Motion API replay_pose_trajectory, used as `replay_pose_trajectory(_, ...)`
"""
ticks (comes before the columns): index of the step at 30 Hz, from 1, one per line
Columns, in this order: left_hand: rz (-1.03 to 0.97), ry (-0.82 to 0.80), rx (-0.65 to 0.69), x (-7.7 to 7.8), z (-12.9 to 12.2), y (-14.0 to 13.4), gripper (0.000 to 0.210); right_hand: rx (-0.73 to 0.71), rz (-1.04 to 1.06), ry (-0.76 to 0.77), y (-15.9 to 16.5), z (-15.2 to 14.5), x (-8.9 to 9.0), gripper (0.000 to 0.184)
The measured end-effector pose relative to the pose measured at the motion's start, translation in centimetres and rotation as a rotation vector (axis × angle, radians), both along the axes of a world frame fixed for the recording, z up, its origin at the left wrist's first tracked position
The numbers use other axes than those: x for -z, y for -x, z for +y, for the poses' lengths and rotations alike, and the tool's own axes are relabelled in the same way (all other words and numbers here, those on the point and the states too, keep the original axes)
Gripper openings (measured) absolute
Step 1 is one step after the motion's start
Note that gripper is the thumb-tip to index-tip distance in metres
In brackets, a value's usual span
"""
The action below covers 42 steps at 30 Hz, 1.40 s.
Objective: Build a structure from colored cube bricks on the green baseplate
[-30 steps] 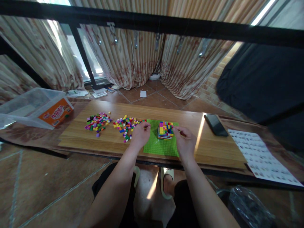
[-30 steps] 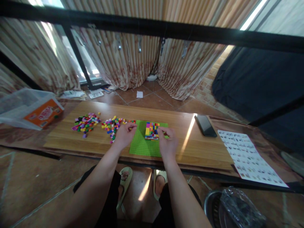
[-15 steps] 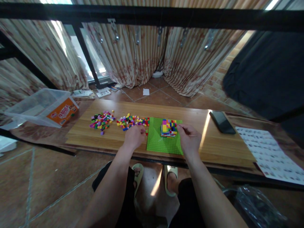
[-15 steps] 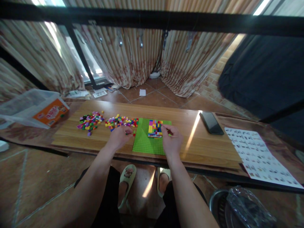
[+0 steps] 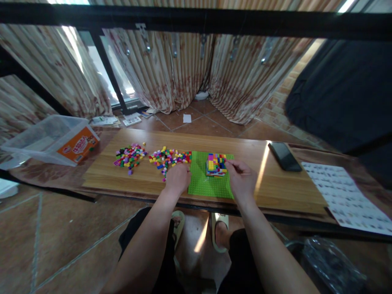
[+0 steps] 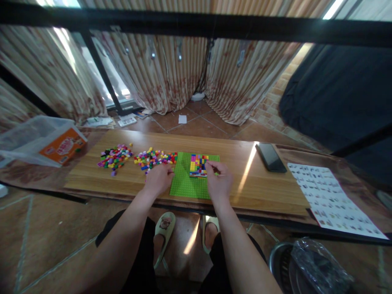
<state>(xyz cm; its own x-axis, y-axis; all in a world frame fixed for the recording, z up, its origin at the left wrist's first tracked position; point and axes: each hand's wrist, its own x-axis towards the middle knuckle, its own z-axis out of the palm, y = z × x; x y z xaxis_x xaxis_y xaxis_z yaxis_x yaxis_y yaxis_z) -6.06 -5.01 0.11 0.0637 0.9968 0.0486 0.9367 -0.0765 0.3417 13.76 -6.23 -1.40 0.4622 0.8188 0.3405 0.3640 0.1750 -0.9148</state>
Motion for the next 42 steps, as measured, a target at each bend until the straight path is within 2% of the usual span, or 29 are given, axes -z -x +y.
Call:
replay_pose_trajectory(2,-0.132,-0.030,0.008,-0.3,0.1,0.1,0.015,-0.003,-0.014,-0.010,0.1,-0.1,-0.1,0.023)
replay_pose_trajectory(5,-0.509,-0.049,0.078,-0.8,0.3,-0.3,0.014,-0.060,-0.061,-0.046,0.7,-0.4,-0.7,0.020)
replay_pose_trajectory(9,-1.071,0.092,0.138,-1.6,0.2,-1.9,0.015,-0.227,-0.196,-0.076,1.8,-1.3,-1.7,0.014)
replay_pose_trajectory(11,-1.239,0.171,0.141,-1.9,0.0,-2.7,0.018,-0.281,-0.252,-0.086,2.2,-1.6,-2.0,0.014)
replay_pose_trajectory(14,-1.371,0.245,0.144,-2.3,-0.2,-3.3,0.020,-0.288,-0.263,-0.126,2.4,-1.9,-2.1,0.015)
replay_pose_trajectory(23,-1.460,0.364,0.183,-2.6,-0.6,-3.9,0.027,-0.259,-0.256,-0.211,2.3,-1.7,-2.2,0.009)
replay_pose_trajectory(31,-1.446,0.372,0.204,-2.7,-0.7,-4.1,0.024,-0.269,-0.243,-0.212,2.3,-1.9,-2.2,0.009)
replay_pose_trajectory(34,-1.420,0.313,0.153,-2.6,-0.4,-4.0,0.021,-0.229,-0.248,-0.176,1.6,-1.7,-2.2,0.010)
replay_pose_trajectory(39,-1.281,0.117,-0.042,-1.4,0.8,-3.3,0.014,-0.106,-0.237,-0.044,-0.4,-1.3,-1.7,0.014)
replay_pose_trajectory(42,-1.147,0.097,-0.043,-0.3,1.3,-3.2,0.011,-0.136,-0.308,0.021,-0.8,-1.3,-1.3,0.016)
